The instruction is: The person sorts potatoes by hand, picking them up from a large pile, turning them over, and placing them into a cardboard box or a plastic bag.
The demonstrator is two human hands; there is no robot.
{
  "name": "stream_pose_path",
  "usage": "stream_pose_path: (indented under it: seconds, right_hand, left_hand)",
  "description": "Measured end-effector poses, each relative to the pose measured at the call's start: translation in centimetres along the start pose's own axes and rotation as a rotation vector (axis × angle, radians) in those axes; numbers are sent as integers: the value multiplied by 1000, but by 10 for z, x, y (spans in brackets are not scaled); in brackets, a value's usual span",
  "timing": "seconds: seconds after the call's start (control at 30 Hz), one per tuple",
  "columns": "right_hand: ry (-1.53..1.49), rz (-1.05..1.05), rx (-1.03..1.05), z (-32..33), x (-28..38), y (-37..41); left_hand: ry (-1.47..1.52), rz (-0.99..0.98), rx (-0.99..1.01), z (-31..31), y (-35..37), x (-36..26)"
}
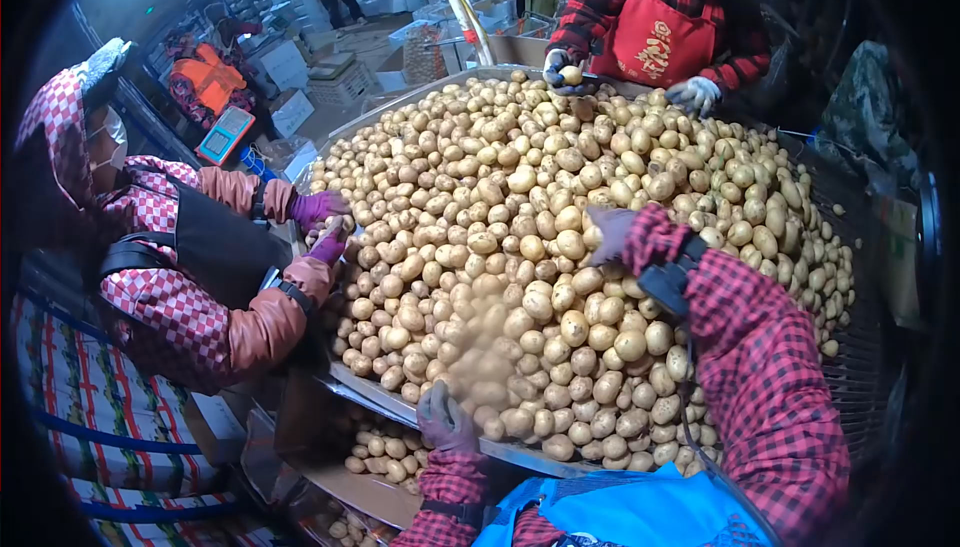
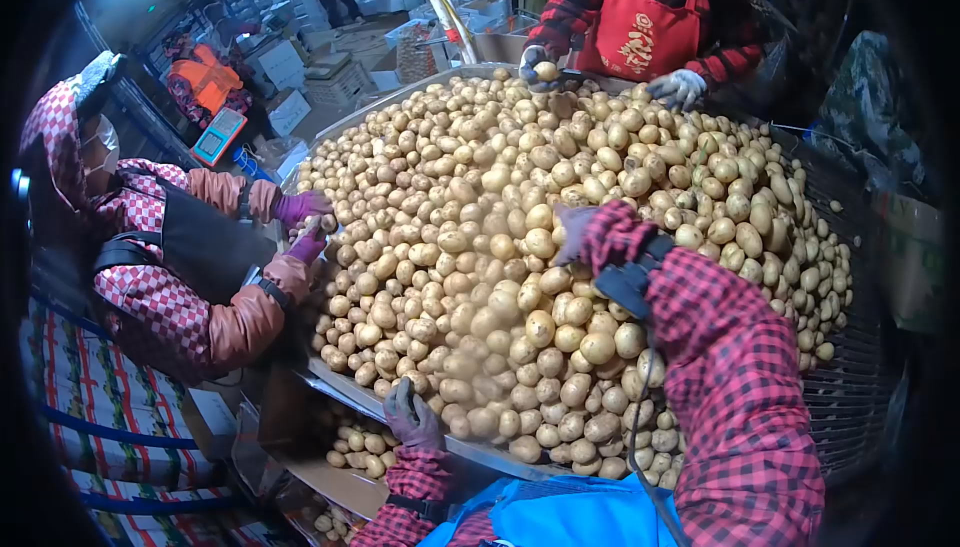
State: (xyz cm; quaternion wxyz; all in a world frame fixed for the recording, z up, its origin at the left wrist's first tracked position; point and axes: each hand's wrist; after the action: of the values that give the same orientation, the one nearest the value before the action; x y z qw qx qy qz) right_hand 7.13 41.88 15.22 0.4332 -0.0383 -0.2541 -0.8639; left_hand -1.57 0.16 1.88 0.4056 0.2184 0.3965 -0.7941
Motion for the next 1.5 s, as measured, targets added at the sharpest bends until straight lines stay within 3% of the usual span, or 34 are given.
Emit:
stream_pose_path:
  seconds: [0.1,0.13,0.17,0.23,0.33,0.47,0.53,0.7,0.77,0.8,0.87,1.0,1.1,1.17,1.23,1.43,1.5]
  right_hand:
    - [80,-40,73,-7,45,-5]
    - [100,56,-12,-34,45,-11]
    - [41,-63,-106,-51,59,-3]
    - [-20,-65,-92,-61,77,19]
    - [-153,216,-102,-77,65,44]
    - [-59,284,78,-79,60,84]
    - [-58,405,-86,-91,41,97]
    - [-200,422,-169,-64,7,144]
    - [50,297,-479,-62,-17,155]
    - [51,295,-485,-60,-25,158]
    - [102,109,-380,-57,-36,161]
    - [-143,57,-160,-91,-33,148]
    - [-35,-7,-183,-94,-14,154]
    - [-43,4,-166,-89,-1,160]
    - [147,39,-106,-89,11,164]
    - [224,201,-179,-116,39,165]
    - [269,186,-100,-119,60,167]
  left_hand:
    - [-24,-24,-20,0,1,1]
    - [-25,-29,-19,1,2,2]
    - [-32,-35,-17,0,3,4]
    - [-34,-39,-27,-3,5,6]
    - [-10,-29,-32,-7,7,11]
    - [4,-25,-28,-9,11,16]
    - [23,-11,-24,-12,13,17]
    - [-6,-45,-48,-14,16,22]
    - [-3,-51,-57,-15,17,21]
    - [-4,-52,-68,-15,17,21]
    - [1,-45,-58,-12,17,18]
    - [-5,-39,-43,-12,18,19]
    - [-16,-76,-82,-17,20,25]
    - [-17,-72,-87,-18,22,26]
    - [-19,-71,-93,-18,22,26]
    - [25,-42,-104,-18,24,24]
    - [15,-37,-96,-17,24,24]
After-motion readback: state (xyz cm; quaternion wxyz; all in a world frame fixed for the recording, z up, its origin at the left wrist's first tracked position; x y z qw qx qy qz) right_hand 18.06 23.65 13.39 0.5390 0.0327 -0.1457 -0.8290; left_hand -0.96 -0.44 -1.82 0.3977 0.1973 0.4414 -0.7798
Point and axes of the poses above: each hand's wrist, its own y-axis away from the middle knuckle, its own z-axis out of the back of the hand, x = y × z, and after that the axes turned 4 degrees about -x, right-handed
